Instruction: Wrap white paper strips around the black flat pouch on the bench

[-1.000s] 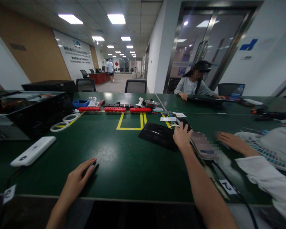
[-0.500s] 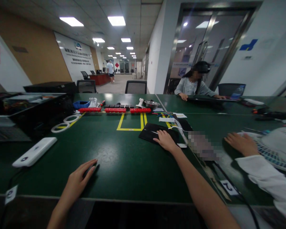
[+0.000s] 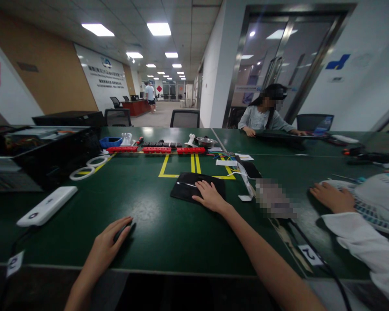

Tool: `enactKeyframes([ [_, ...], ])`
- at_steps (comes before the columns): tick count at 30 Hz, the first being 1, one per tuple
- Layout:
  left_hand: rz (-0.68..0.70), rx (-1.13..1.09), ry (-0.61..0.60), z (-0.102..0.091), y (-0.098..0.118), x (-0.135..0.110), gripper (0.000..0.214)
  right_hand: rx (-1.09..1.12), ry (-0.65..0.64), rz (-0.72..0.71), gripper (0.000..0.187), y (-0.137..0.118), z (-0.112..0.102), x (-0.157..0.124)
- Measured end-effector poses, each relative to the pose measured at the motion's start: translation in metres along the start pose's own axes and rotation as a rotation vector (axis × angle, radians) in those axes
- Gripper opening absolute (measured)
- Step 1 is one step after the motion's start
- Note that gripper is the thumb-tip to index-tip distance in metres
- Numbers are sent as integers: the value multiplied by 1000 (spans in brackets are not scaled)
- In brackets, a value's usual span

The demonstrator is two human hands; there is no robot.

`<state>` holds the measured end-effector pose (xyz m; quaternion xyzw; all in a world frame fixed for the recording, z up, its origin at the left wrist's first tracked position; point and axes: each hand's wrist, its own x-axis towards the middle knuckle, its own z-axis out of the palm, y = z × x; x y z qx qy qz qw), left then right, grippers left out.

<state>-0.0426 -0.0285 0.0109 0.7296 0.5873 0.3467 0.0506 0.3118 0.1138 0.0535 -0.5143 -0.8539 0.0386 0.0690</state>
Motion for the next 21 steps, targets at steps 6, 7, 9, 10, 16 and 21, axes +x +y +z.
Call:
enactKeyframes([
  [6,94,25,3,2,-2,-1,37,61,-57,-183,73,-56,-4,-9],
  [7,123,38,-11,3,-3,-1,38,69,-70,-216,74,-64,-5,-11],
  [9,175,75,-51,3,-4,0,42,78,-96,-274,75,-79,-4,-16],
  [10,194,96,-73,3,-4,1,44,79,-106,-297,75,-86,-3,-18],
  [16,249,180,-152,5,-3,3,50,76,-85,-400,78,-118,7,-30],
  [21,235,165,-218,3,0,4,44,101,-107,-466,75,-123,2,-32],
])
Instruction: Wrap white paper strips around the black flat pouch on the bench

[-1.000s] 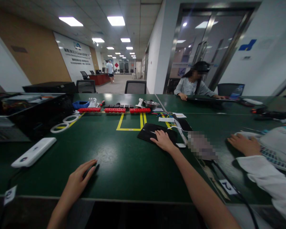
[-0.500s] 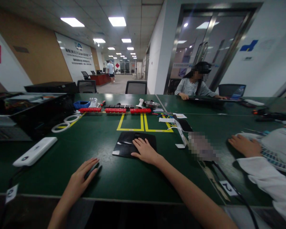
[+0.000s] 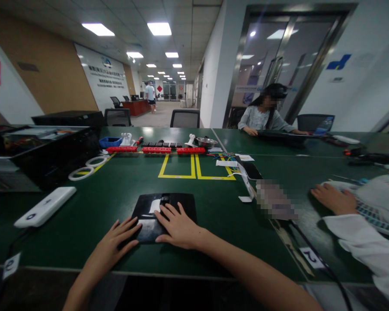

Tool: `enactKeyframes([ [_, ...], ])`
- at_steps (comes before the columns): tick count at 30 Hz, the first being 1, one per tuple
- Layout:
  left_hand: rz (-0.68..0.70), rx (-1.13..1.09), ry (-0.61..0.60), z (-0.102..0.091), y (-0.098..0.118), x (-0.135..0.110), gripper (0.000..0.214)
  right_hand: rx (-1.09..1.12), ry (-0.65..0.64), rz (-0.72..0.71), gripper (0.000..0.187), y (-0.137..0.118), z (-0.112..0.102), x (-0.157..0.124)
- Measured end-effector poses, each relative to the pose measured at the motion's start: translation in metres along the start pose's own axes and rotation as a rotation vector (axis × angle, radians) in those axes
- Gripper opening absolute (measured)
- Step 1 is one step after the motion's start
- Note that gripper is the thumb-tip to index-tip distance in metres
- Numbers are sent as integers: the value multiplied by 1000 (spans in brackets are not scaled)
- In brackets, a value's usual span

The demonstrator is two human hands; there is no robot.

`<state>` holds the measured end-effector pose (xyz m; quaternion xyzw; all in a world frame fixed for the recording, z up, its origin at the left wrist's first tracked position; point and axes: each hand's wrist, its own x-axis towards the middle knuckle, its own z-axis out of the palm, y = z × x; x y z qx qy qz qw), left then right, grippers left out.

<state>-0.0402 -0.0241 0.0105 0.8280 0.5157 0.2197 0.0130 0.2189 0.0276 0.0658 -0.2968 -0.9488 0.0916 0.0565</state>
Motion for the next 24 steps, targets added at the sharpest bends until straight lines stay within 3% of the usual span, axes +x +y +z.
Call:
enactKeyframes([
  [4,-23,-26,-15,-2,2,1,43,-108,152,78,63,31,-19,-2],
  [8,-32,-52,-6,-2,2,0,42,-322,425,469,54,91,-38,-16],
  [11,-39,-66,4,-2,3,-1,42,-450,519,758,53,133,-48,-39],
  [17,-49,-73,7,-2,5,-1,43,-535,405,1089,50,178,-50,-84],
  [24,-49,-84,8,-3,5,-1,42,-500,274,1082,45,199,-40,-95],
])
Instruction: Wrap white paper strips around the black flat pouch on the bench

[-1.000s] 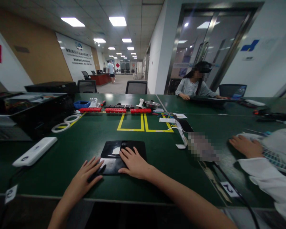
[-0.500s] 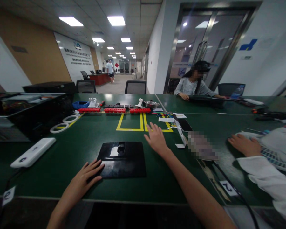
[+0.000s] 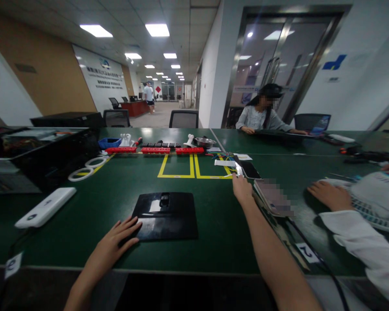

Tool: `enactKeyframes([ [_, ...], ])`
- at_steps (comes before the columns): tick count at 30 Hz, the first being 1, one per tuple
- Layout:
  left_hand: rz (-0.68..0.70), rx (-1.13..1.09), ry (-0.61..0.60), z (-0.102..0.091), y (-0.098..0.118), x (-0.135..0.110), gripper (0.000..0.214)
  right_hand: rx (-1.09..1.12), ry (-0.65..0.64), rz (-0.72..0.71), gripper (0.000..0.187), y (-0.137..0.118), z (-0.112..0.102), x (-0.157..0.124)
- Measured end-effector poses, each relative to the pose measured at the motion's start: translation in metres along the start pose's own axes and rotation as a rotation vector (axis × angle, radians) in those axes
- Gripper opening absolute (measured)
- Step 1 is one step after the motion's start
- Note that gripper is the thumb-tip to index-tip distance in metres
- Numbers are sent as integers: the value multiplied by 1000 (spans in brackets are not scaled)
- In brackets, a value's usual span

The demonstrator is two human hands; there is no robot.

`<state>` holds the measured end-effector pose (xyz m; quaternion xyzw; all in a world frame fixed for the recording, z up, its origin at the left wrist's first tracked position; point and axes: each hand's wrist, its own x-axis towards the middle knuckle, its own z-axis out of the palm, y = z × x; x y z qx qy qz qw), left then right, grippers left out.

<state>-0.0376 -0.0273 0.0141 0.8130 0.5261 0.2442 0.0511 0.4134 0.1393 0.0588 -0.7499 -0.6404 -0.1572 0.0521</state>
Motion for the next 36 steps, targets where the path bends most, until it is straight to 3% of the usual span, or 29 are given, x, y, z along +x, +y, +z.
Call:
enactKeyframes([
  [8,-14,14,10,-2,2,-1,42,29,21,-18,45,-1,-6,2],
  [16,-31,-2,17,1,2,1,41,261,141,-170,59,-18,-35,-1],
  [21,-156,-264,148,-5,-3,-2,46,668,258,-413,51,-53,-64,-24],
  [25,-373,-691,360,-12,-9,-5,47,782,214,-707,52,-90,-69,-54],
  [29,-452,-1029,531,-16,-9,-5,51,757,109,-1031,62,-123,-60,-81],
  [32,-411,-909,416,-19,0,-5,48,619,97,-1168,58,-138,-57,-94],
  [36,-201,-405,216,-16,19,-5,37,403,199,-1217,42,-144,-59,-99],
])
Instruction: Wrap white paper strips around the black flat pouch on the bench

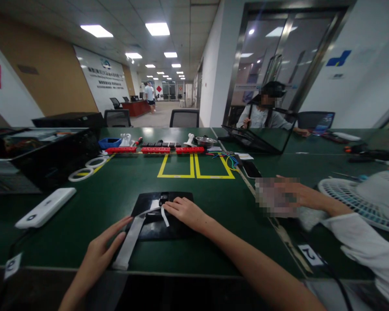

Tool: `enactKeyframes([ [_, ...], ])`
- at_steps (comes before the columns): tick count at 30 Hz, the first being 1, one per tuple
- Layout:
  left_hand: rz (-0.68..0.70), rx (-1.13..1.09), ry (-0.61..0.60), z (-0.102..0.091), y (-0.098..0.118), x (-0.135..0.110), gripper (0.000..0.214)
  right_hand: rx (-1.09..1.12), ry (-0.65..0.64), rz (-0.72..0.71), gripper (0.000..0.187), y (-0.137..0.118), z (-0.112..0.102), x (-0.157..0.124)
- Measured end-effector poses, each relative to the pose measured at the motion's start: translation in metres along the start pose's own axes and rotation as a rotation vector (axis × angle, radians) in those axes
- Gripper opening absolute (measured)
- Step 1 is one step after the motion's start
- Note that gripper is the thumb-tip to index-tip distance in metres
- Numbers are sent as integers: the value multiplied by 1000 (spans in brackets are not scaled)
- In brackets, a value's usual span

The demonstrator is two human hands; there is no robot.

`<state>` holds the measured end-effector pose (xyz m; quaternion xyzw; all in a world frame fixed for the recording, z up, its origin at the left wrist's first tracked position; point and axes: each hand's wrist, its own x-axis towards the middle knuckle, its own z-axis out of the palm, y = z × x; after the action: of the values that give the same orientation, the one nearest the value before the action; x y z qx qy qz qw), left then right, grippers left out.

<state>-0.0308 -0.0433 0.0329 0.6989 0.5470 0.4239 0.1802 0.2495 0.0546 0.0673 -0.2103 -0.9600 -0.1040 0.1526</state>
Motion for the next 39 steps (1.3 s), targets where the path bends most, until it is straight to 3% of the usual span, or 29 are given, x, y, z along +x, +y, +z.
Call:
enactKeyframes([
  [4,241,324,8,19,8,-1,39,-142,-6,-37,40,-3,-1,1],
  [10,328,572,44,42,9,4,44,-253,-19,-110,38,-13,-2,3],
  [21,291,716,-53,61,20,-2,53,-213,-24,-144,37,-24,9,7],
  [39,294,735,-75,64,13,-5,51,9,-163,-74,41,-30,4,8],
])
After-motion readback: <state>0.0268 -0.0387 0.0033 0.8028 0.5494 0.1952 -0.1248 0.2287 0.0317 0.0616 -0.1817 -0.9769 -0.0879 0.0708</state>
